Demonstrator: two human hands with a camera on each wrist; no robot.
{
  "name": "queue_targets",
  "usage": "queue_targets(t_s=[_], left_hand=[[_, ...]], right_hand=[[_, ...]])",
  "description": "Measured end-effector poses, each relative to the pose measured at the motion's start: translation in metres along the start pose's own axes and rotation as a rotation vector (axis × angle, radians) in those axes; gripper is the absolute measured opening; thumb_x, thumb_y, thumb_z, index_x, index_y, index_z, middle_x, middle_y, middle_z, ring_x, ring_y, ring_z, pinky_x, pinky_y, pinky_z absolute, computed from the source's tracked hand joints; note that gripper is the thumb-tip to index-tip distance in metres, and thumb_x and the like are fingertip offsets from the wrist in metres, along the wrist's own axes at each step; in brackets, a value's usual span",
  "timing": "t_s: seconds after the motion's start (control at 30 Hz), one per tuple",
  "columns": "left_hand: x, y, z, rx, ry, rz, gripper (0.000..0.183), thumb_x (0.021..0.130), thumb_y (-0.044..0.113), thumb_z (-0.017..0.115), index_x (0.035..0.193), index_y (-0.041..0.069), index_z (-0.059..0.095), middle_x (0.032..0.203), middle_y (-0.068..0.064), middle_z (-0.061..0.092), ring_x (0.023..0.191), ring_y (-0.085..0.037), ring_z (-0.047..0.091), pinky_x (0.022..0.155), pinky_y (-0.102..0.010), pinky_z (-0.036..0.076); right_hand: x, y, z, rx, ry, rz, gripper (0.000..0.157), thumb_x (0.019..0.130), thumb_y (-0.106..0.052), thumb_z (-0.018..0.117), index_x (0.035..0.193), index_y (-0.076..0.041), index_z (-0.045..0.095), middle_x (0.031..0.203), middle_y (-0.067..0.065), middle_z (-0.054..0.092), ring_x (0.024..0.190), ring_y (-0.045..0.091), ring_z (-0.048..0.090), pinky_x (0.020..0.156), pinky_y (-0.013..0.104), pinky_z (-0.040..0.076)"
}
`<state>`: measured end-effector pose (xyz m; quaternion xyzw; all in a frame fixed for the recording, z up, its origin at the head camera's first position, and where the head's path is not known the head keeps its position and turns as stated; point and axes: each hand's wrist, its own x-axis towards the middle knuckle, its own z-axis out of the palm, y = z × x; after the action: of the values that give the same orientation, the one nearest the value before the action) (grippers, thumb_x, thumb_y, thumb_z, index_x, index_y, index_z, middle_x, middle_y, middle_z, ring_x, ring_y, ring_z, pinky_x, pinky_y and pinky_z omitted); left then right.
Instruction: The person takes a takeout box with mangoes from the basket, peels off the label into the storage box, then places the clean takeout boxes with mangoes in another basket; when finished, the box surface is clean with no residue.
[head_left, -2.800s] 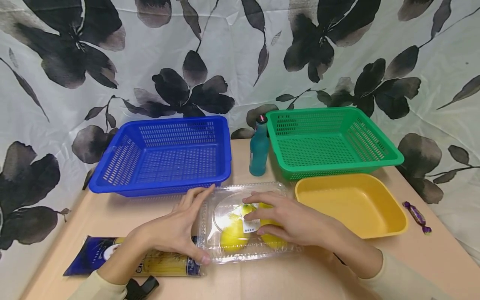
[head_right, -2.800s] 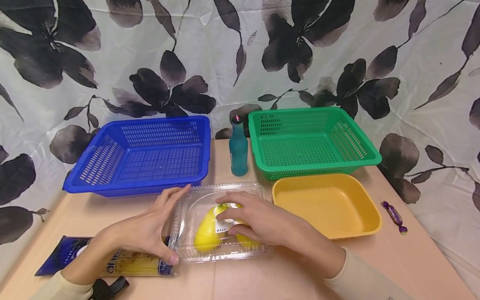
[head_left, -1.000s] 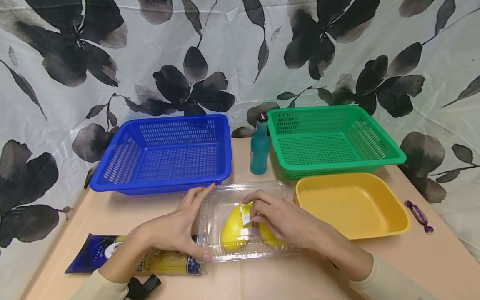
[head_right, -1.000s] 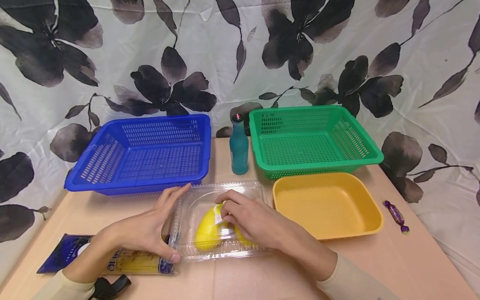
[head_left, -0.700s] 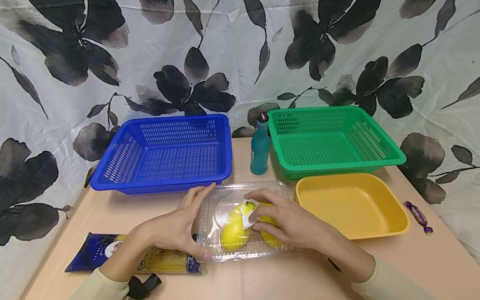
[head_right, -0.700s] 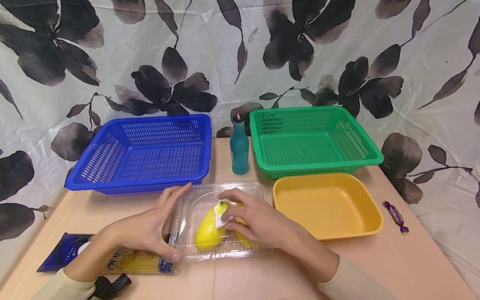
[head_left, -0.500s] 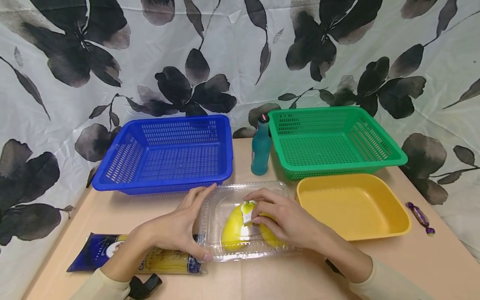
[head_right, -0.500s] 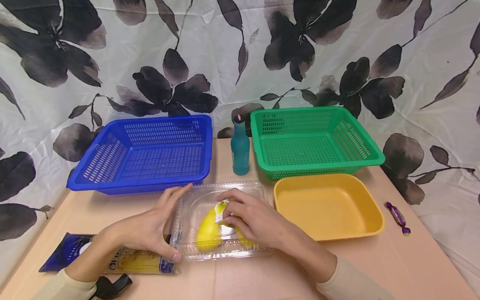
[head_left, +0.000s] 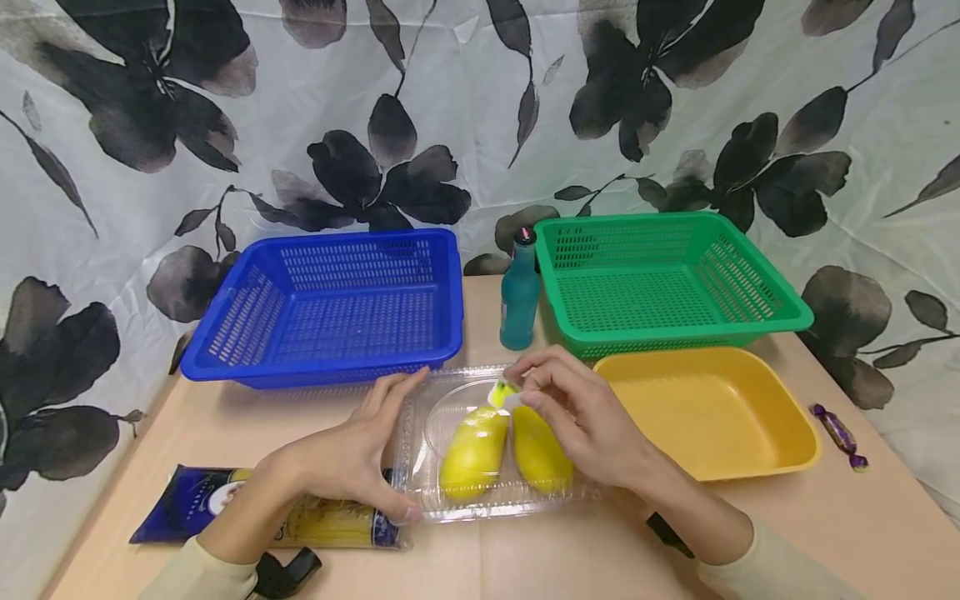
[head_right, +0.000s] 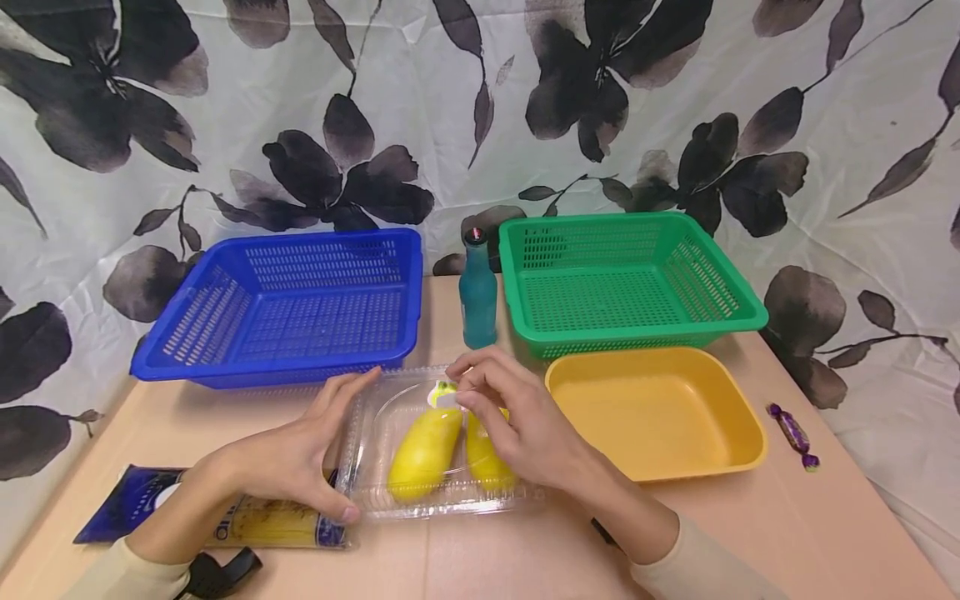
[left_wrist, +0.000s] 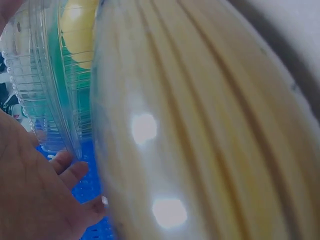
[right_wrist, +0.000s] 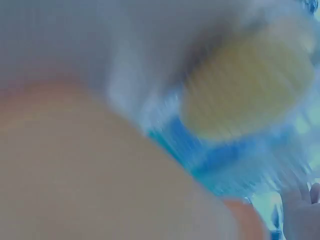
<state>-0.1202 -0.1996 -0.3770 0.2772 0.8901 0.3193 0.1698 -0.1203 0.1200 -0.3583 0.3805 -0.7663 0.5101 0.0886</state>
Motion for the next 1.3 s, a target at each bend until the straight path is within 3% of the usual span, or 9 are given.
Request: queue_targets(t_s=[0.23, 0.43, 0.7, 1.07, 1.3], left_hand=[[0.000, 0.002, -0.001, 0.004, -0.003, -0.015, 0.151, 0.053, 0.066, 0.093, 0.164, 0.039, -0.006, 0.162, -0.009, 0.010, 0.152, -0.039, 0.016, 0.116, -0.069, 0.026], [0.001, 0.002, 0.000, 0.001, 0.000, -0.011, 0.151, 0.053, 0.065, 0.093, 0.164, 0.038, -0.006, 0.162, -0.009, 0.011, 0.152, -0.039, 0.017, 0.116, -0.070, 0.025], [0.002, 0.002, -0.001, 0.002, -0.009, -0.011, 0.150, 0.053, 0.065, 0.093, 0.163, 0.040, -0.006, 0.161, -0.007, 0.012, 0.150, -0.038, 0.020, 0.116, -0.071, 0.026], [0.002, 0.002, -0.004, 0.030, -0.029, -0.047, 0.150, 0.053, 0.068, 0.092, 0.162, 0.044, -0.008, 0.163, -0.008, 0.008, 0.147, -0.044, 0.022, 0.111, -0.078, 0.025], [0.002, 0.001, -0.003, 0.017, -0.032, -0.057, 0.149, 0.052, 0.069, 0.091, 0.162, 0.046, -0.007, 0.163, -0.007, 0.009, 0.146, -0.043, 0.023, 0.110, -0.079, 0.025]], right_hand=[[-0.002, -0.012, -0.006, 0.152, -0.002, 0.105, 0.014, 0.101, 0.002, 0.059, 0.104, -0.009, 0.066, 0.123, 0.004, 0.062, 0.120, 0.022, 0.060, 0.099, 0.034, 0.056], [-0.009, -0.005, -0.016, 0.241, 0.082, 0.177, 0.011, 0.103, 0.004, 0.054, 0.106, -0.002, 0.062, 0.120, 0.009, 0.061, 0.115, 0.024, 0.061, 0.095, 0.039, 0.058], [-0.015, 0.000, -0.042, 0.182, 0.088, 0.210, 0.012, 0.101, 0.003, 0.059, 0.105, -0.005, 0.066, 0.114, 0.008, 0.063, 0.110, 0.021, 0.061, 0.093, 0.031, 0.059], [-0.019, 0.007, -0.093, 0.146, 0.084, 0.184, 0.012, 0.099, 0.007, 0.060, 0.103, -0.003, 0.068, 0.103, 0.012, 0.065, 0.097, 0.022, 0.061, 0.084, 0.020, 0.056], [-0.032, 0.023, -0.123, 0.176, -0.056, 0.230, 0.022, 0.099, 0.014, 0.054, 0.107, -0.002, 0.068, 0.108, 0.010, 0.065, 0.098, 0.019, 0.062, 0.083, 0.022, 0.056]])
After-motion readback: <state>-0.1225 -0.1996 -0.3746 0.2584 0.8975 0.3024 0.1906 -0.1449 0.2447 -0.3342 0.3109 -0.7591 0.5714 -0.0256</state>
